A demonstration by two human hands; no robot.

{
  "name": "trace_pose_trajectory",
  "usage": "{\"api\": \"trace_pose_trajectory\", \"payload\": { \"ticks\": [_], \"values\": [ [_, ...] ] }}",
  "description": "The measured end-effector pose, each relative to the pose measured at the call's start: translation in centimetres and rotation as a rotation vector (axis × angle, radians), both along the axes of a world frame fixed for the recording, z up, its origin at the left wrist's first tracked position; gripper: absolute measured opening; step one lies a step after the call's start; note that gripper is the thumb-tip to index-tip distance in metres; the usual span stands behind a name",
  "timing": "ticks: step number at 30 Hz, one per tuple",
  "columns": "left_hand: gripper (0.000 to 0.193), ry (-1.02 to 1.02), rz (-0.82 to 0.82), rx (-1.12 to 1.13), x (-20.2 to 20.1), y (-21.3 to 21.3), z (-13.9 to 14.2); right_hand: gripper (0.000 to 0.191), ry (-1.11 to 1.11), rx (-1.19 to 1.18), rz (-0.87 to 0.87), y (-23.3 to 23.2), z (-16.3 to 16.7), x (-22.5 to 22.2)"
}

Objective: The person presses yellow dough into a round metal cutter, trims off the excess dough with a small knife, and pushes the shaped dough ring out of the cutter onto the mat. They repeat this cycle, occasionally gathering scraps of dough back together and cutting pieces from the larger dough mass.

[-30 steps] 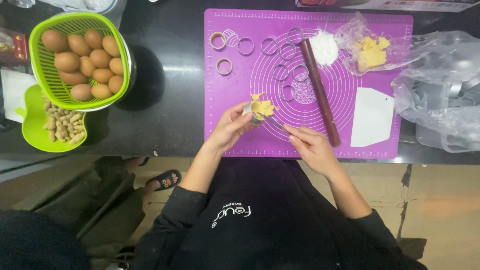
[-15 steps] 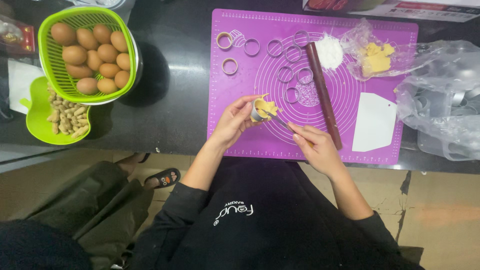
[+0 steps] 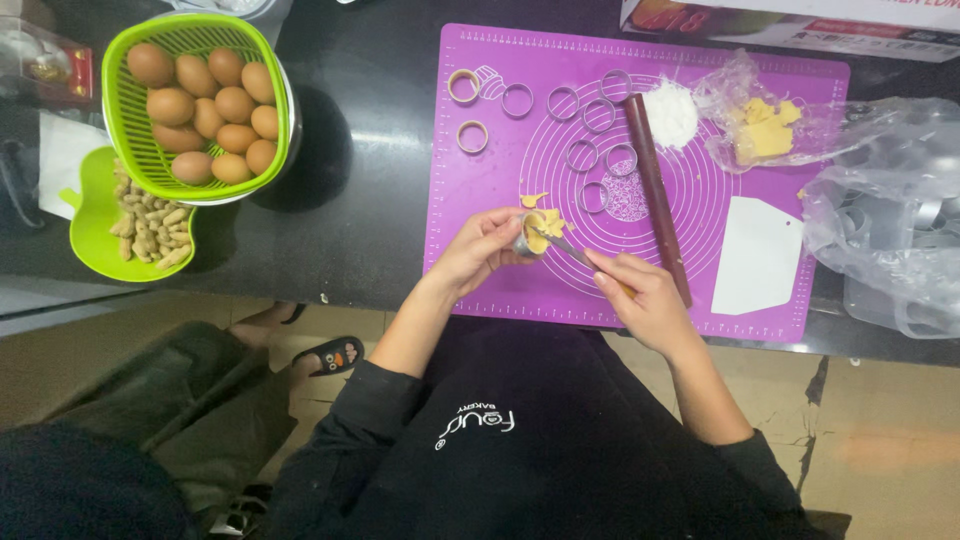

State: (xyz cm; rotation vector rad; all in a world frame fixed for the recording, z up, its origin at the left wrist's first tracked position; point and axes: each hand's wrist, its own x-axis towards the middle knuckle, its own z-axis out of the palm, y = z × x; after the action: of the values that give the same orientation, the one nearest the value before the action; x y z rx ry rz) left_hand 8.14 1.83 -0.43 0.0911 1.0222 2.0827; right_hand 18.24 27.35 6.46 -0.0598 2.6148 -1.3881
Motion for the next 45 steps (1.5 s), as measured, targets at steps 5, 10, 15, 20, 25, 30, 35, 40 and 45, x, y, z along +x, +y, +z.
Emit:
{"api": "trace_pose_trajectory", "payload": {
  "ticks": [5,10,15,20,25,30,35,40,45],
  "values": [
    [0.049,-0.122,-0.044,0.146,0.0,-0.5,-0.1,0.036,-0.018,0.005,-0.078,0.8,-1.8,-0.1],
    [0.052,-0.33,0.185,0.211,0.6,0.8,-0.8,0.038,-0.233,-0.246,-0.26,0.5,-5.4,0.0],
    [0.047,-0.565,0.406,0.207,1.0,1.8,-2.7,0.039,-0.15,-0.234,-0.238,-0.3,-7.2,1.2],
    [0.042,-0.381,0.366,0.271,1.2,2.2,-2.6,0.039,-0.102,-0.253,-0.194,-1.6,-7.2,1.9],
    [0.053,0.035,0.406,0.094,1.3,1.8,-0.7,0.04,-0.254,-0.498,-0.304,-2.3,-6.3,2.0],
    [0.056,0.604,0.478,-0.298,1.2,1.4,0.3,0.039,-0.161,-0.325,-0.212,-2.6,-3.9,2.1],
    [0.056,0.672,0.541,-0.308,1.3,1.2,0.1,0.038,-0.093,-0.127,-0.175,-3.2,-1.7,1.6],
    [0.056,0.699,0.525,-0.317,1.3,1.1,0.0,0.038,-0.077,-0.105,-0.158,-3.4,-0.9,1.2],
    [0.06,0.608,0.472,-0.267,1.2,0.8,0.1,0.037,-0.078,-0.098,-0.159,-3.0,-1.0,1.0]
  ]
}}
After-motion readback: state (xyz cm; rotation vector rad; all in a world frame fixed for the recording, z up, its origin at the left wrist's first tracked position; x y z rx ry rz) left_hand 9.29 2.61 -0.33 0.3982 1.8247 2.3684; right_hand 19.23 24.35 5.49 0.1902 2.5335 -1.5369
